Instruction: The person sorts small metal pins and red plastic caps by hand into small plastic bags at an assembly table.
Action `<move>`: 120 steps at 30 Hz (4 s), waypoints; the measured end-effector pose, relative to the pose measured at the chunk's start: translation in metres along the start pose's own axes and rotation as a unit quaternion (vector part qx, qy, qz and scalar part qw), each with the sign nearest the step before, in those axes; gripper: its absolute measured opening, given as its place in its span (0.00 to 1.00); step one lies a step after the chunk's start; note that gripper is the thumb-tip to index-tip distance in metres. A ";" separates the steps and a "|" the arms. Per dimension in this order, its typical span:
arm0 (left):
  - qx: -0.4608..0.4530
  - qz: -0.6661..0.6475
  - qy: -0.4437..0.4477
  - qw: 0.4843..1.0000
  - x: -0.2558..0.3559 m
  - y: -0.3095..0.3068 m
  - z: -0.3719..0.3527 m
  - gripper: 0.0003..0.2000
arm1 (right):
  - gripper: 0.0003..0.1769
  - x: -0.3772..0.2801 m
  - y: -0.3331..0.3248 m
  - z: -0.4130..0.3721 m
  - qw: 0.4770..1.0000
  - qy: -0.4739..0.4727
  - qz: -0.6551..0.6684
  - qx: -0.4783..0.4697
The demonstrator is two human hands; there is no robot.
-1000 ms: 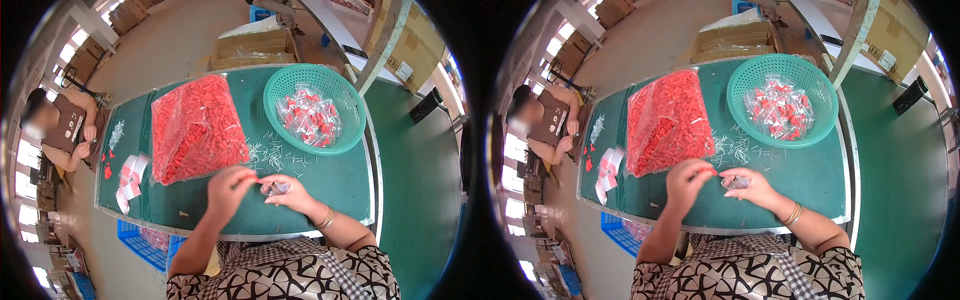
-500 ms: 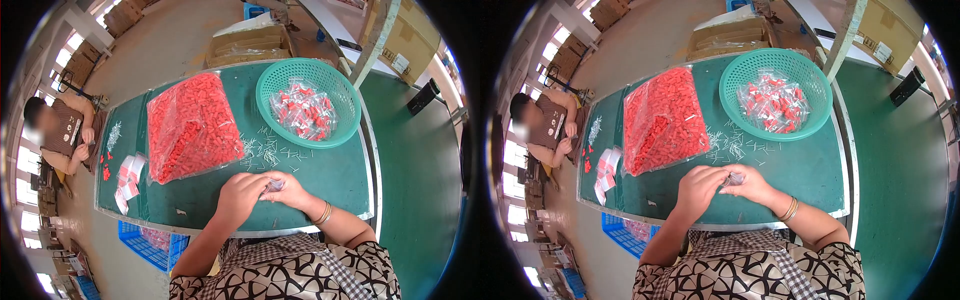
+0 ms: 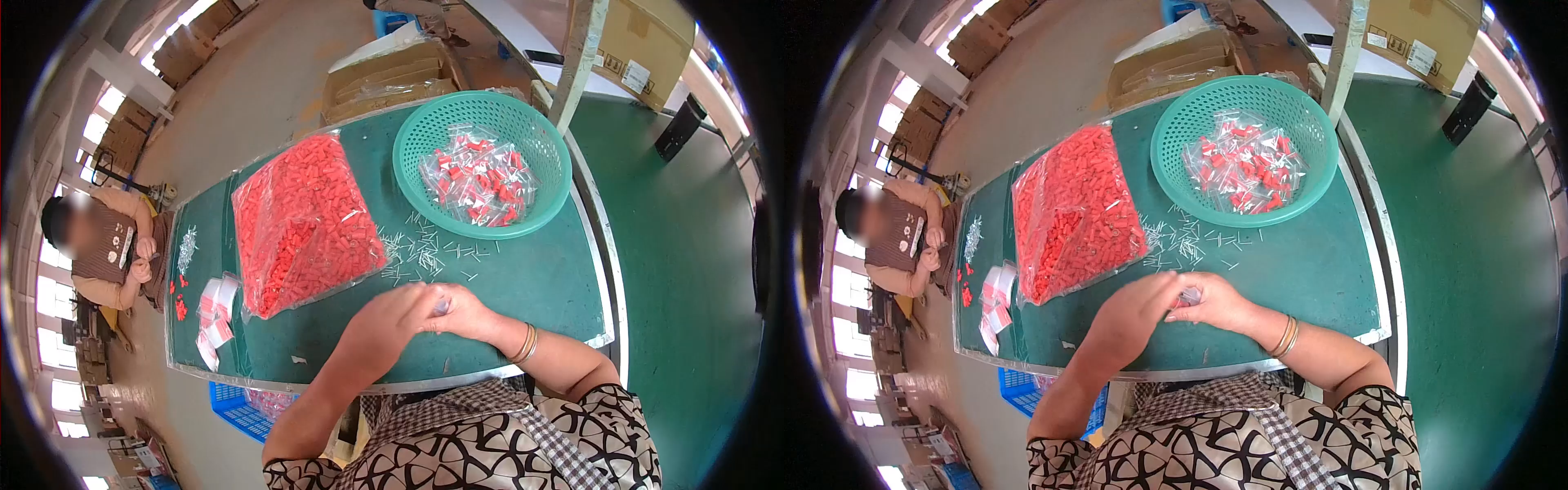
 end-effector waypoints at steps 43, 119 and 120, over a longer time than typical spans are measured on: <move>0.154 -0.371 -0.267 0.876 -0.017 0.051 -0.026 0.04 | 0.04 -0.011 0.002 -0.010 0.967 -0.085 -0.191 0.147; 0.250 -0.634 -0.300 0.668 -0.027 0.102 -0.017 0.04 | 0.09 0.014 -0.010 -0.003 0.968 -0.013 0.207 0.143; 0.251 -0.629 -0.307 0.668 -0.028 0.101 -0.019 0.03 | 0.10 0.015 -0.011 -0.003 0.966 -0.014 0.219 0.140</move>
Point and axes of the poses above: each hand's wrist, its own z-axis towards the middle knuckle, its own y-axis out of the palm, x = y × z, the point moved 3 cm from there along z, towards the middle knuckle, and after that the axes turned 13 degrees about -x, right-handed, at the moved point
